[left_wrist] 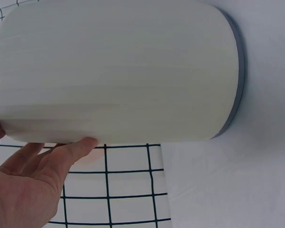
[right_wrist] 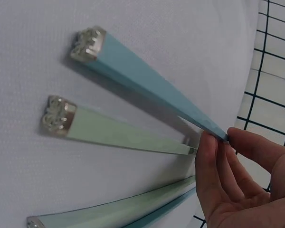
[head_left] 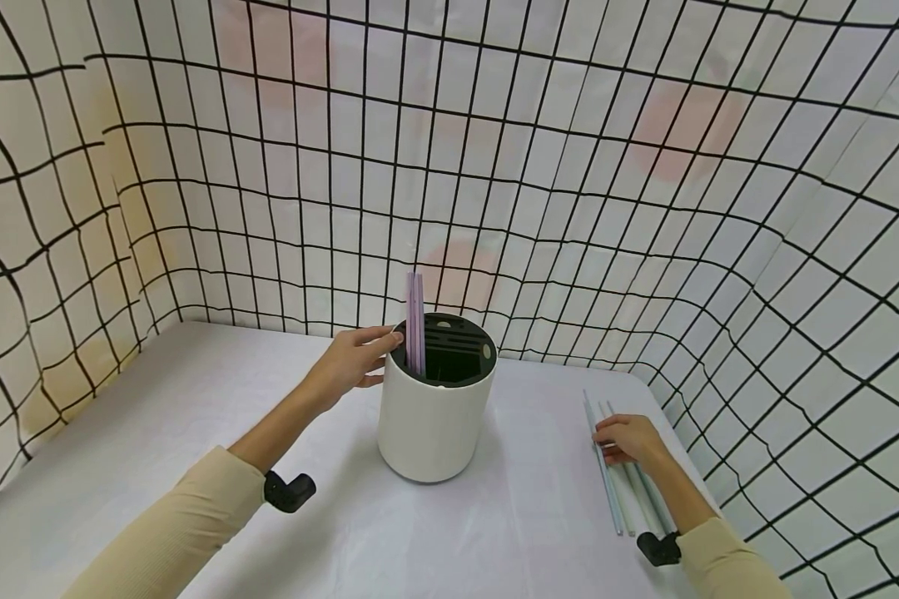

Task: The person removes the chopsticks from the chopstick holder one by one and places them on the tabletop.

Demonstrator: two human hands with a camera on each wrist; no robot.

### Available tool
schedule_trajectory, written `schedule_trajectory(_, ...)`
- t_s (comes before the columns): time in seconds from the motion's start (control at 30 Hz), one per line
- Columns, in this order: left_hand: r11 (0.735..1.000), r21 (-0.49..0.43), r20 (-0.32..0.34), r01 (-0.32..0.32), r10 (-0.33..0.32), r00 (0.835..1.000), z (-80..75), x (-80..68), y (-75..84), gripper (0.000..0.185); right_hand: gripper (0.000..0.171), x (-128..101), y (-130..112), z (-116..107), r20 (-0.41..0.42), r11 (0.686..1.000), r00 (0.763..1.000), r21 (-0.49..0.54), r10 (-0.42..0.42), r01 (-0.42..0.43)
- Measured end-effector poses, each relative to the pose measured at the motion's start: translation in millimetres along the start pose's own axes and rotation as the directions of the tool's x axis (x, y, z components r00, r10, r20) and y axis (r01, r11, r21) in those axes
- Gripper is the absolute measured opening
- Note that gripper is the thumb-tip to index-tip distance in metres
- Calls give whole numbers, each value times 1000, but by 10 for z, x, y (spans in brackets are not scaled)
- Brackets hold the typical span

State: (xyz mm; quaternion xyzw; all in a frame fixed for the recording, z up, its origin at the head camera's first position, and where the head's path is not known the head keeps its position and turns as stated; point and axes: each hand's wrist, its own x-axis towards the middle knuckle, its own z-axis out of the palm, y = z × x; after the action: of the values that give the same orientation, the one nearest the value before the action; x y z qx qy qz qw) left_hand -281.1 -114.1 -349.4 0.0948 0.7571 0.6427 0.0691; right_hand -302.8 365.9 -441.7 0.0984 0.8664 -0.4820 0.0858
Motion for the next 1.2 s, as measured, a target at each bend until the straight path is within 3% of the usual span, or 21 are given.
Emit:
schedule_trajectory(0.7,1000,2,-11,14,-14,1000,6,4,10,61,30,69,44,83,-57,1000,998,-18,4,-5)
schedule_trajectory(1.2,1000,-2,-1,5,-5,1000,9,0,14,64,32,18,55,31,-93,995,994,-86,-63,55)
